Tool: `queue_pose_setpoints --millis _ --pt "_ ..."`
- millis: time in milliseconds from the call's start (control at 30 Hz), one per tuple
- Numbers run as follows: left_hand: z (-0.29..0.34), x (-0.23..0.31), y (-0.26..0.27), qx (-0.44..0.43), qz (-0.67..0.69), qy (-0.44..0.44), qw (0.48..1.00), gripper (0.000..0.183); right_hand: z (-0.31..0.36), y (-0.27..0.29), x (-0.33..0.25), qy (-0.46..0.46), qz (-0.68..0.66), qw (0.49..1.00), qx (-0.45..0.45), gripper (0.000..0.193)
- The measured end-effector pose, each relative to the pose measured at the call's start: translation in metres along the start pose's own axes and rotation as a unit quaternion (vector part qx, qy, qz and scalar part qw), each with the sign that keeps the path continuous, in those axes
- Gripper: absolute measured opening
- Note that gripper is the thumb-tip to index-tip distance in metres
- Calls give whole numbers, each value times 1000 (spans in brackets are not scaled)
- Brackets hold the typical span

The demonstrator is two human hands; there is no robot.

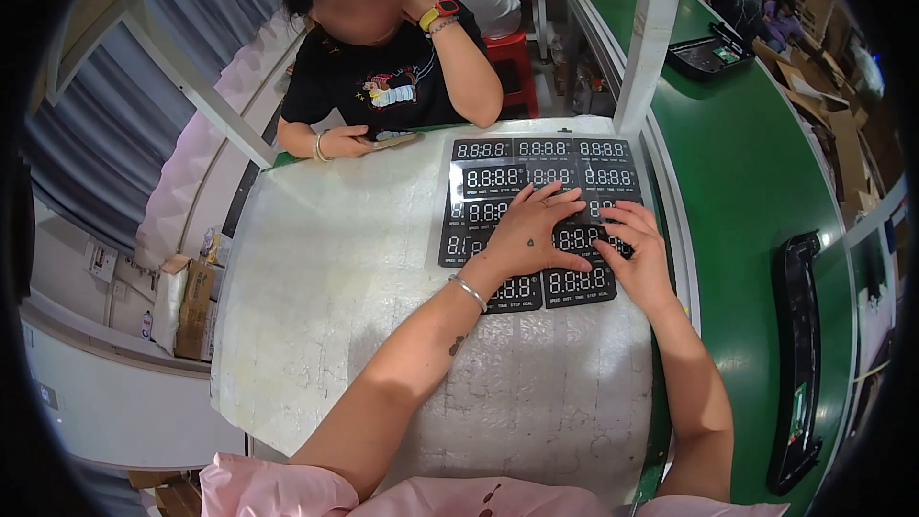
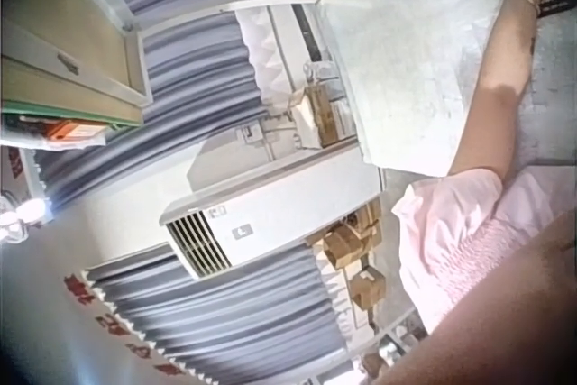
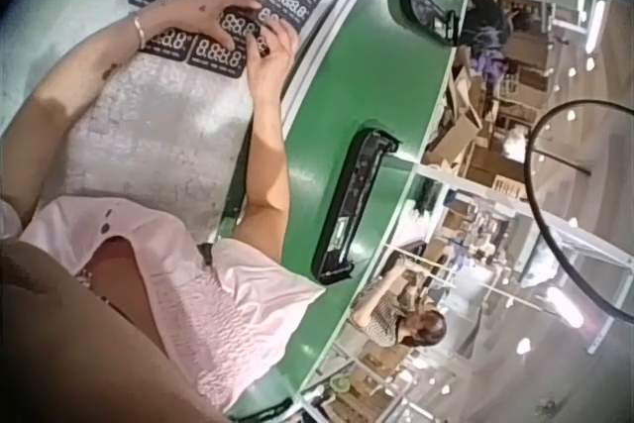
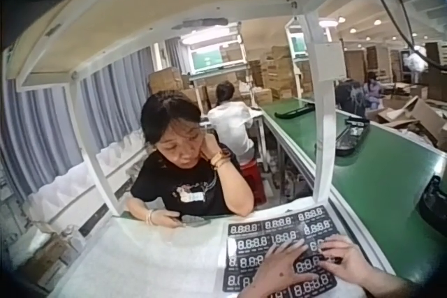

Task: Applying adhesive display panels and protective covers to fitness equipment console housings on a factory assembly line.

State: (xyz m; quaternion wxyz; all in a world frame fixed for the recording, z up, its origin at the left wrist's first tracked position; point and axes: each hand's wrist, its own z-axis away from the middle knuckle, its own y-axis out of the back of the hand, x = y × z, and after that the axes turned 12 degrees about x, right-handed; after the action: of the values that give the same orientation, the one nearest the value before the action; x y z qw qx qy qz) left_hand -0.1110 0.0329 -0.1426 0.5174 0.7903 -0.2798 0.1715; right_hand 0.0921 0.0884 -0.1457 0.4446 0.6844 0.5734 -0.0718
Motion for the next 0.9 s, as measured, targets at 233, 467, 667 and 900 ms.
queue_pose_setpoints --millis 233,467,667,900 --pt "0 -1 0 -2 -6 -12 1000 91 -4 5 -27 81 54 994 42 13" --pt "0 0 7 -5 -2 -7 1000 87 -15 38 -20 -199 -210 936 199 7" --pt "0 0 -2 34 -19 -43 998 67 -24 22 -15 -389 -601 673 186 16" --pt "-7 32 5 302 77 -137 940 10 -30 -6 -51 -312 -721 595 171 16"
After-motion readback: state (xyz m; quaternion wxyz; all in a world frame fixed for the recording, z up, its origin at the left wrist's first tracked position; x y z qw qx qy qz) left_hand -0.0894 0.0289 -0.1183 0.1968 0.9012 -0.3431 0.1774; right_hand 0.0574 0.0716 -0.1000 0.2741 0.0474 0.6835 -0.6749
